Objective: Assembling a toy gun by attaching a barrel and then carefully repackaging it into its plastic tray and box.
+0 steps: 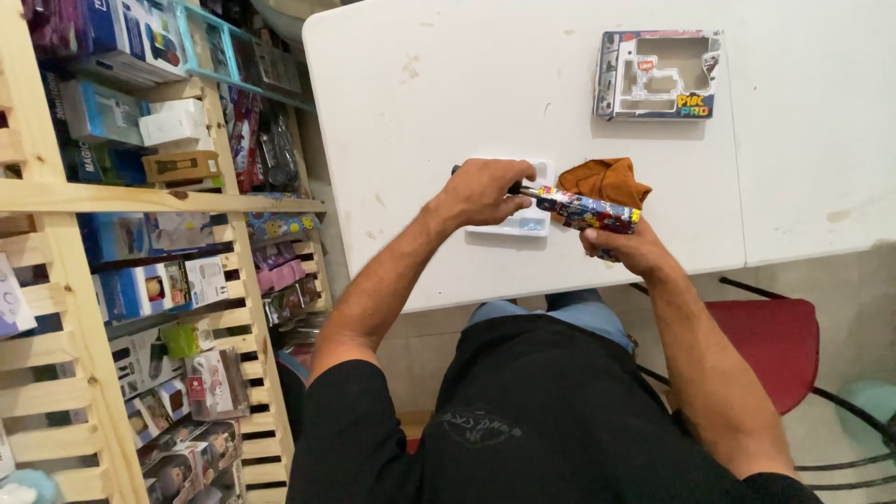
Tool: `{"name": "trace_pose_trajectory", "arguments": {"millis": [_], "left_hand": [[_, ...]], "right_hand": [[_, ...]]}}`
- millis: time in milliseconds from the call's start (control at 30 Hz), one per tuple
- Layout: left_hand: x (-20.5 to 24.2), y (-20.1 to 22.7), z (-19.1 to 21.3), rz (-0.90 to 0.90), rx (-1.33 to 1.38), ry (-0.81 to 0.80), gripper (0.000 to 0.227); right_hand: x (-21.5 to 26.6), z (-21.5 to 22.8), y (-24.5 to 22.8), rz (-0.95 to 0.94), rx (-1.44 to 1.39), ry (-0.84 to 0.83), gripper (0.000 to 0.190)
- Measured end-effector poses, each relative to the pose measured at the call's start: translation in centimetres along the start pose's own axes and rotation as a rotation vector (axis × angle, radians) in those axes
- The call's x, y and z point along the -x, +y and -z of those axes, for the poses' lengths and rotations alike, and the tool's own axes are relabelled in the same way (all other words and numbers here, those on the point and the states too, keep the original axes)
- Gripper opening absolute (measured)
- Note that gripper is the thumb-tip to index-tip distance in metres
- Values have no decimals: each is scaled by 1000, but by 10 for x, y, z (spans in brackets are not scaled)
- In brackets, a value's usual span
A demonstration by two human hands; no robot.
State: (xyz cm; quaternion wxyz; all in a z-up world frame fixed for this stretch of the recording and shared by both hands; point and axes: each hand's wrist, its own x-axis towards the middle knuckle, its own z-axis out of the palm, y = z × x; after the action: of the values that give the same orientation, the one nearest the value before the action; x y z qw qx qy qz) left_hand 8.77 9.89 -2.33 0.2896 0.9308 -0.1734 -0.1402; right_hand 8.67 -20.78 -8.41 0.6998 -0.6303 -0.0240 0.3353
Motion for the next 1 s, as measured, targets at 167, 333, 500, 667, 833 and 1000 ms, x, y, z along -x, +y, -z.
{"name": "trace_pose_trajectory", "arguments": {"millis": [167,333,500,667,833,1000], "left_hand": [[2,-1,3,36,-45,-103,19],[1,-11,-14,-81,-6,120,20],[3,-14,-27,-253,-39,286,27],[3,-21,-45,-278,-122,393,29],[9,-19,-41,-277,-214,442,31],[12,-35,-49,-274,-380,352,37]], "right_hand": [[2,18,16,24,-33,-61,18],[1,27,16,55,-81,-64,19],[0,34,9,84,-131,-146,23],[-6,42,25,37,-270,-178,23],[-3,31,4,-9,-361,-217,28],[4,31,4,-4,-280,-194,27]]}}
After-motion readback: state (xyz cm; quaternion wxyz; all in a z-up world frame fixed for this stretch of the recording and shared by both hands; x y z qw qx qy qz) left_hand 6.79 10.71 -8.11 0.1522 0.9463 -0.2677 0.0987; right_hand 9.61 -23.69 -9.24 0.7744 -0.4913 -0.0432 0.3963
